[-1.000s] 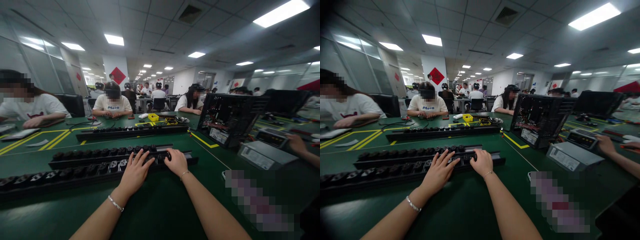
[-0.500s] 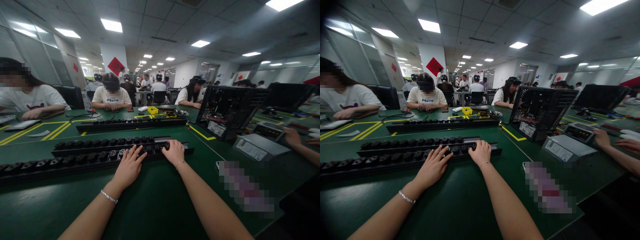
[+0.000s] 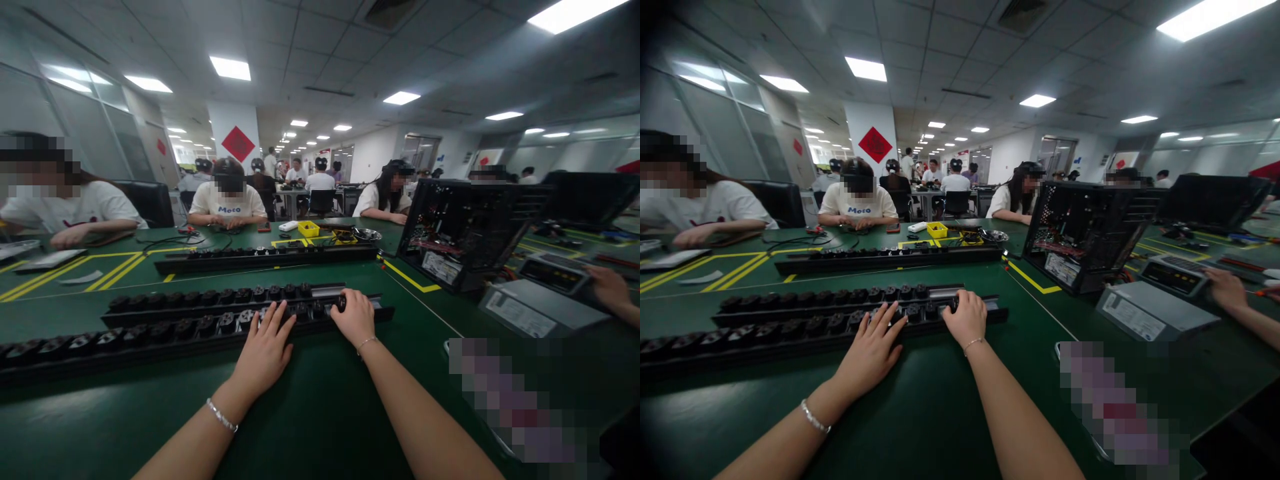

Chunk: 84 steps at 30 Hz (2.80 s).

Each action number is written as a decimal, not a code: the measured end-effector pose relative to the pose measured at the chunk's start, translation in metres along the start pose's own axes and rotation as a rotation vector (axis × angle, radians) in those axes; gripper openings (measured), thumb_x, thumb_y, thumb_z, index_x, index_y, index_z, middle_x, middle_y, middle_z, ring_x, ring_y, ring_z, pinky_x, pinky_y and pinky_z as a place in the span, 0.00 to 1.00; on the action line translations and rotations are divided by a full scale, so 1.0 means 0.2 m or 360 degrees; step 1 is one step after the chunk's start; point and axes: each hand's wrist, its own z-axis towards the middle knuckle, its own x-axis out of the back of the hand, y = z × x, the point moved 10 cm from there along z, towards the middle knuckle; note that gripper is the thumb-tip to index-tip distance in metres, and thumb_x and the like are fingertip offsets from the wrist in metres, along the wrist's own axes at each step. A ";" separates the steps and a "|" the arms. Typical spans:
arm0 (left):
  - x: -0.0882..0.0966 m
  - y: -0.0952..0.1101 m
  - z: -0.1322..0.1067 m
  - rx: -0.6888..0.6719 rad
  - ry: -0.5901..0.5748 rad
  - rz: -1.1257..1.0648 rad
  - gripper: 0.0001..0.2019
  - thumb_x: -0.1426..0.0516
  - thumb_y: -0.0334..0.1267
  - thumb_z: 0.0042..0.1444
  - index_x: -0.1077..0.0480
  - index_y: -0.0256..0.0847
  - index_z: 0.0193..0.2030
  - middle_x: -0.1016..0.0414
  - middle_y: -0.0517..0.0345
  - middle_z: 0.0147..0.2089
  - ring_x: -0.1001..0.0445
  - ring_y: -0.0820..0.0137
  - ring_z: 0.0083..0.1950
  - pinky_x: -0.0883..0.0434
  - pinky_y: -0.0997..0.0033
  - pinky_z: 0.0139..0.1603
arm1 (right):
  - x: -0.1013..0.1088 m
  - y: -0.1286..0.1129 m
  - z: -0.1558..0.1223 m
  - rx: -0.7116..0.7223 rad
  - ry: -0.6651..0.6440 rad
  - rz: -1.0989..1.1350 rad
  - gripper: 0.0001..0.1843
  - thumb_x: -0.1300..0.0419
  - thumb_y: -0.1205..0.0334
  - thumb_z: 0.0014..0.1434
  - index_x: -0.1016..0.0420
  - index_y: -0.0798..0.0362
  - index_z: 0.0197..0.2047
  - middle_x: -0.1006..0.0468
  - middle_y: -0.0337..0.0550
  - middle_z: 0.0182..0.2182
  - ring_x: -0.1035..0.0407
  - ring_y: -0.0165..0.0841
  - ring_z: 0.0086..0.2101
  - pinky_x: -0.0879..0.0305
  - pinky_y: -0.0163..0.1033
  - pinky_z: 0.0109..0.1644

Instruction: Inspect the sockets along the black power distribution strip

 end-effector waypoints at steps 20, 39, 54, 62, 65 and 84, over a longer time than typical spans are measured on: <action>0.00 0.03 0.00 0.0068 -0.0204 -0.0326 0.27 0.50 0.35 0.53 0.46 0.50 0.61 0.41 0.60 0.61 0.45 0.63 0.60 0.46 0.56 0.62 | -0.04 0.07 0.09 -0.0054 -0.0012 -0.0125 0.20 0.49 0.55 0.49 0.33 0.53 0.45 0.30 0.47 0.44 0.38 0.40 0.46 0.48 0.44 0.52; -0.01 0.01 0.00 0.0091 -0.0233 -0.0387 0.27 0.50 0.35 0.52 0.45 0.51 0.60 0.40 0.60 0.61 0.45 0.63 0.60 0.46 0.56 0.61 | -0.04 0.14 0.10 -0.0156 -0.0071 -0.0129 0.21 0.49 0.53 0.49 0.32 0.52 0.45 0.29 0.47 0.46 0.40 0.41 0.50 0.57 0.50 0.57; -0.02 0.01 0.00 0.0090 -0.0245 -0.0357 0.27 0.50 0.35 0.52 0.45 0.51 0.60 0.41 0.59 0.61 0.45 0.63 0.60 0.46 0.55 0.61 | -0.04 0.21 0.09 -0.0257 -0.0083 -0.0115 0.21 0.50 0.51 0.50 0.32 0.51 0.44 0.32 0.47 0.49 0.46 0.45 0.54 0.66 0.62 0.58; -0.01 0.01 0.00 0.0072 -0.0232 -0.0365 0.27 0.50 0.35 0.53 0.46 0.52 0.61 0.41 0.60 0.61 0.45 0.63 0.61 0.46 0.55 0.61 | -0.02 0.23 0.10 -0.0260 -0.0023 -0.0087 0.20 0.50 0.53 0.49 0.32 0.51 0.44 0.30 0.46 0.47 0.43 0.44 0.51 0.61 0.57 0.57; -0.02 0.01 0.00 0.0062 -0.0219 -0.0356 0.28 0.50 0.35 0.52 0.47 0.51 0.61 0.41 0.61 0.61 0.45 0.63 0.61 0.46 0.56 0.61 | -0.02 0.24 0.11 -0.0260 -0.0008 -0.0084 0.19 0.49 0.54 0.49 0.32 0.51 0.44 0.29 0.46 0.44 0.41 0.43 0.49 0.58 0.54 0.56; -0.05 0.02 0.01 0.0012 -0.0203 -0.0261 0.28 0.49 0.38 0.52 0.47 0.48 0.62 0.43 0.59 0.63 0.47 0.63 0.61 0.48 0.57 0.63 | -0.02 0.39 0.15 -0.0400 0.0036 -0.0057 0.25 0.48 0.49 0.48 0.31 0.52 0.47 0.34 0.48 0.49 0.44 0.43 0.51 0.49 0.46 0.54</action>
